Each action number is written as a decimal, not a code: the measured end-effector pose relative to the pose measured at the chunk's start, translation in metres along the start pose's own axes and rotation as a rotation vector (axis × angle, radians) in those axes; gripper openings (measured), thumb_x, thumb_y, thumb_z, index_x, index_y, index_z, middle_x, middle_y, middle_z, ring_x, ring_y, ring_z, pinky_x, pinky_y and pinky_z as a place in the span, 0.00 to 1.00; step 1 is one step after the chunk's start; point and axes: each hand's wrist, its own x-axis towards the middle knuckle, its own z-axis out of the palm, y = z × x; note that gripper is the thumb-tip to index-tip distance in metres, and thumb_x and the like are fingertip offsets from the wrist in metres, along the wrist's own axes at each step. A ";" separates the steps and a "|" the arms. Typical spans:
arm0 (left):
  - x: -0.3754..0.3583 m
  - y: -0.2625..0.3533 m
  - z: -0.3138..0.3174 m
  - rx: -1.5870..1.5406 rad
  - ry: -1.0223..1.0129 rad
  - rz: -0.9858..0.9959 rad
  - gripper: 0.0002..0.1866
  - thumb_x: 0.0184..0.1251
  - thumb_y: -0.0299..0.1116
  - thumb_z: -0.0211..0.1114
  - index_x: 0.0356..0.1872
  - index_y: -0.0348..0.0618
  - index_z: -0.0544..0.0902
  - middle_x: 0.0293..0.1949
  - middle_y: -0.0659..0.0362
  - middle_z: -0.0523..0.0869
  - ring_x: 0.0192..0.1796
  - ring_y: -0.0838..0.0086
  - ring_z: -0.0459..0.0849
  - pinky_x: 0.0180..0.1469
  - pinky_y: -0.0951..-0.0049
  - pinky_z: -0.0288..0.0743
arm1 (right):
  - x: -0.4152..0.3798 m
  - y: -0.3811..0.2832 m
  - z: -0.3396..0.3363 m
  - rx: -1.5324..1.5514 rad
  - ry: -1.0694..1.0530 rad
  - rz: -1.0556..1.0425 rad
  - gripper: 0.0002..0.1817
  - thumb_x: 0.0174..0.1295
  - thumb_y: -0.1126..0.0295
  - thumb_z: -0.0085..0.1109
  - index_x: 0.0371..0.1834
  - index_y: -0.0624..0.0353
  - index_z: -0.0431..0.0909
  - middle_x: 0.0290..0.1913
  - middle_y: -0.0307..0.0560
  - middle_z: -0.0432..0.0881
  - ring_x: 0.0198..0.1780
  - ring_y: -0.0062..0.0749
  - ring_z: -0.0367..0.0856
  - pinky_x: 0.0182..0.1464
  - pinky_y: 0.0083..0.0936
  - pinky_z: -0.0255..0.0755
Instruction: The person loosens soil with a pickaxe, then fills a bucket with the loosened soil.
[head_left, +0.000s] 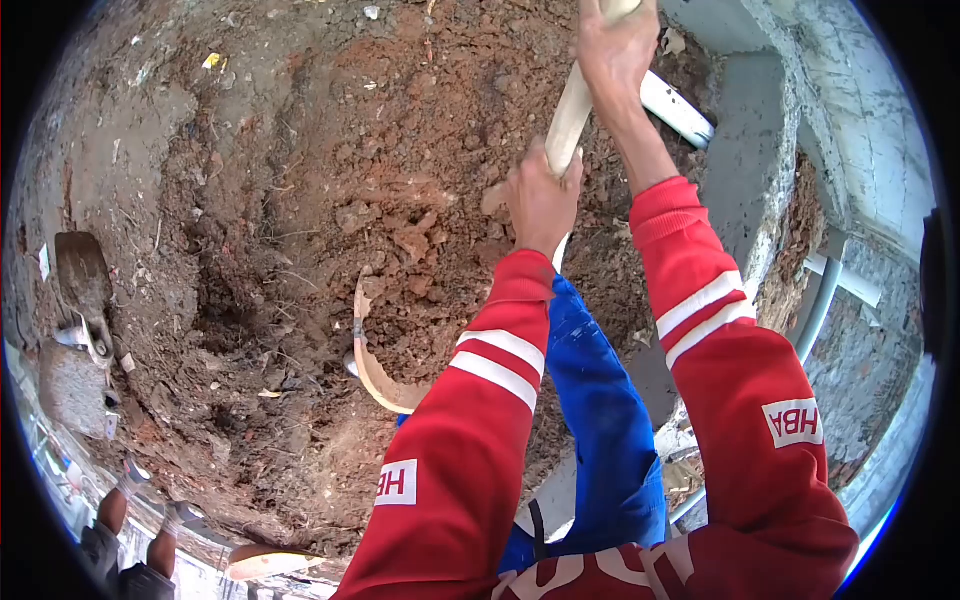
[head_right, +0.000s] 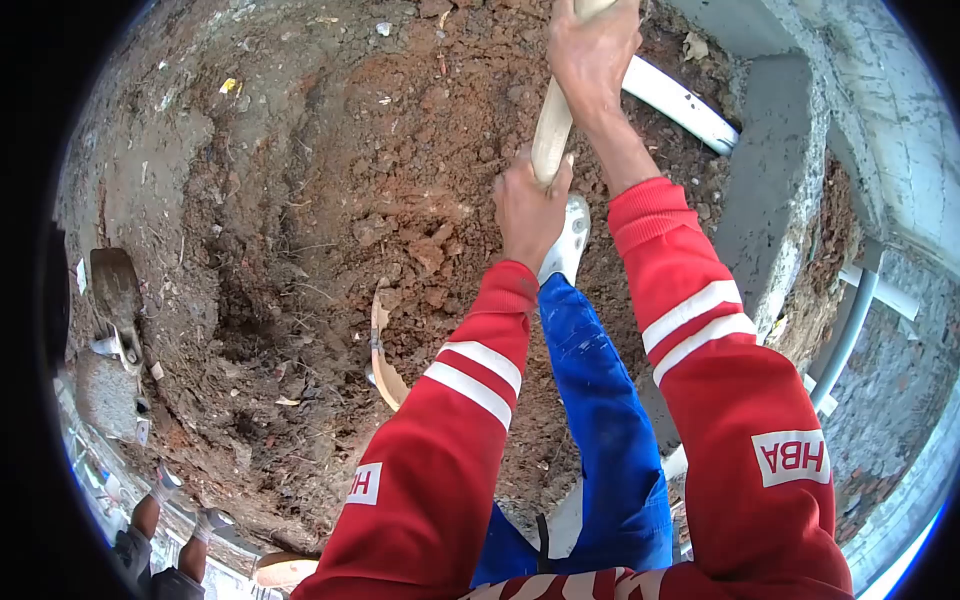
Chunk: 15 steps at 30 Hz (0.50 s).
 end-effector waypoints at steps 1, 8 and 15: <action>-0.006 -0.016 0.014 0.041 -0.023 -0.080 0.20 0.66 0.42 0.68 0.43 0.30 0.79 0.31 0.38 0.86 0.38 0.40 0.86 0.41 0.50 0.79 | -0.019 0.023 0.012 0.076 -0.232 0.260 0.20 0.62 0.71 0.63 0.48 0.75 0.66 0.30 0.65 0.82 0.27 0.48 0.86 0.29 0.36 0.83; -0.155 -0.097 -0.016 0.057 -0.266 -0.688 0.18 0.62 0.41 0.69 0.40 0.33 0.83 0.32 0.42 0.88 0.38 0.50 0.89 0.44 0.56 0.82 | -0.220 0.062 0.007 -0.187 -0.816 0.949 0.24 0.50 0.65 0.70 0.45 0.73 0.80 0.41 0.68 0.86 0.47 0.53 0.88 0.51 0.40 0.81; -0.237 -0.121 -0.058 -0.019 -0.243 -0.810 0.16 0.62 0.37 0.70 0.39 0.33 0.82 0.28 0.47 0.88 0.33 0.57 0.89 0.38 0.59 0.82 | -0.281 0.012 -0.019 -0.319 -0.869 0.956 0.21 0.52 0.68 0.65 0.46 0.73 0.78 0.48 0.72 0.83 0.54 0.59 0.84 0.58 0.42 0.78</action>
